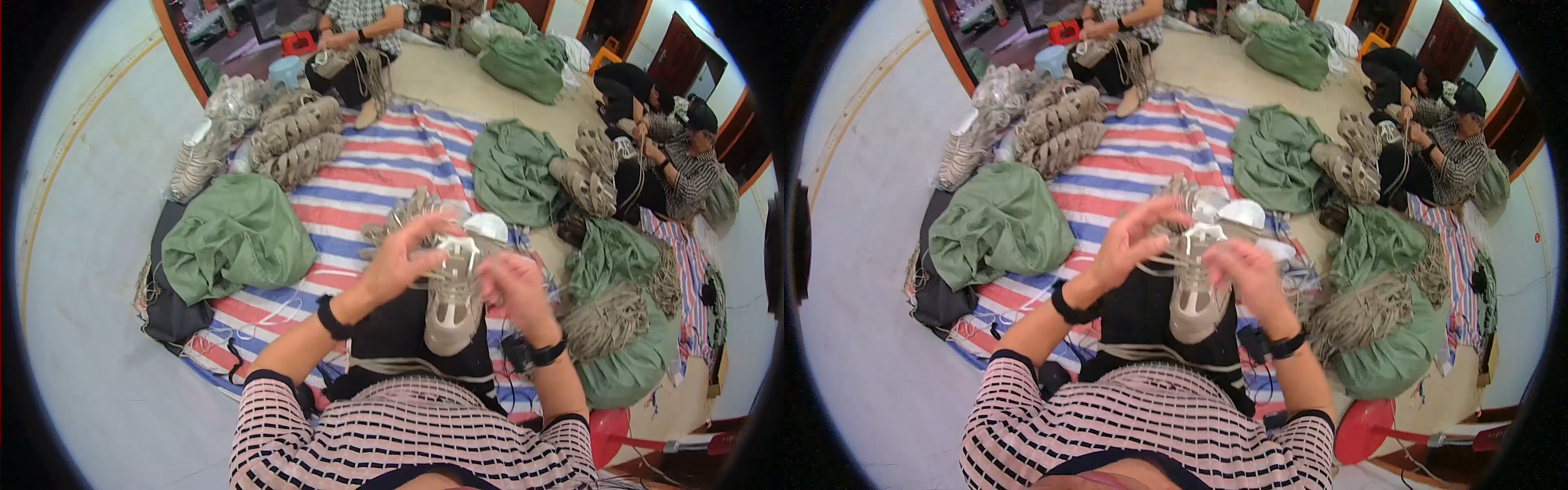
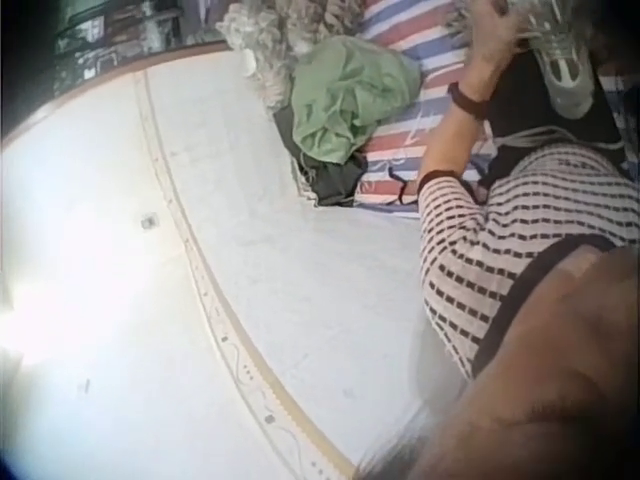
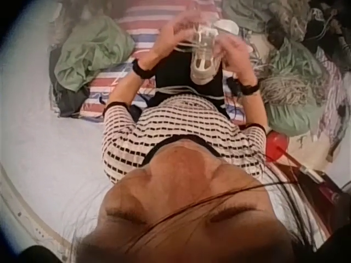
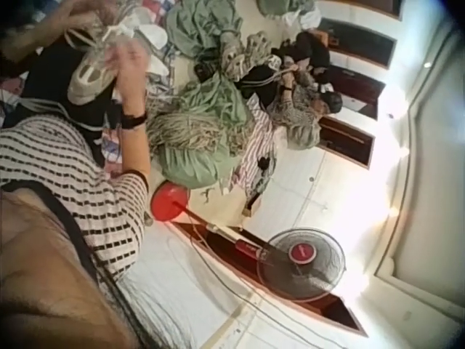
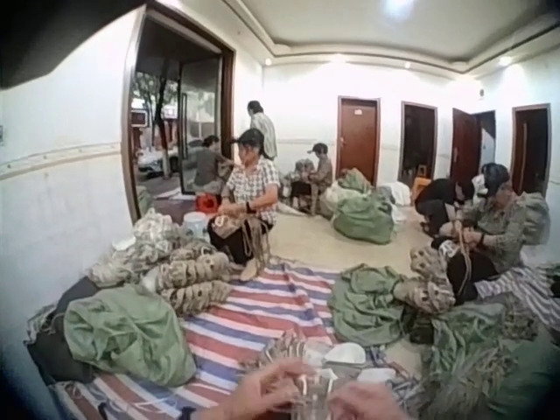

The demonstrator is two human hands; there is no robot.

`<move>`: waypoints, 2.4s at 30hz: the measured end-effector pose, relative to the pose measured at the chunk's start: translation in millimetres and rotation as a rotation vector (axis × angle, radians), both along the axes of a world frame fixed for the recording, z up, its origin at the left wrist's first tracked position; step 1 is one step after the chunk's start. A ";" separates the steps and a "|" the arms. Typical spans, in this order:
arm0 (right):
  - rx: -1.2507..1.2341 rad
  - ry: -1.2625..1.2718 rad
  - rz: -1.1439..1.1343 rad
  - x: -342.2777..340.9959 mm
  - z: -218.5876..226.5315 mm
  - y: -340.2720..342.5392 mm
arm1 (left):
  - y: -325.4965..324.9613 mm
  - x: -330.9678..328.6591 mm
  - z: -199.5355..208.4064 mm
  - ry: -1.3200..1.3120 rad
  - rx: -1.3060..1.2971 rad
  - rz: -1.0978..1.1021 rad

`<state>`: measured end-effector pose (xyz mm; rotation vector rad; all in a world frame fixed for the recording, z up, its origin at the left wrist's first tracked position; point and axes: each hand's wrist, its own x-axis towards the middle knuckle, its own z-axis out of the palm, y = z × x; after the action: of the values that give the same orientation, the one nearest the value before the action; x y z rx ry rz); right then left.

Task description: Threading laces or cords through shoe components for assembly.

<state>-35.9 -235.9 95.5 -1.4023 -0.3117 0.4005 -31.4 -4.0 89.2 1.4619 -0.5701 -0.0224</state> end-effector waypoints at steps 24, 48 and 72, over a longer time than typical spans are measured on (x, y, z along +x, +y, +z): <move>-0.146 -0.372 -0.199 46.5 19.1 -19.2 | -12.6 3.1 -7.3 0.394 0.155 -0.107; 0.016 -0.417 0.154 27.0 44.4 43.1 | -8.2 12.2 -11.8 -0.019 0.221 -0.025; 0.284 0.295 -0.630 45.5 -76.0 -123.3 | 389.6 -50.0 -184.6 0.712 -0.380 1.489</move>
<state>9.6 -359.1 19.5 -1.0730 0.3056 0.0339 -81.4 385.6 -95.4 1.0896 1.0937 0.6658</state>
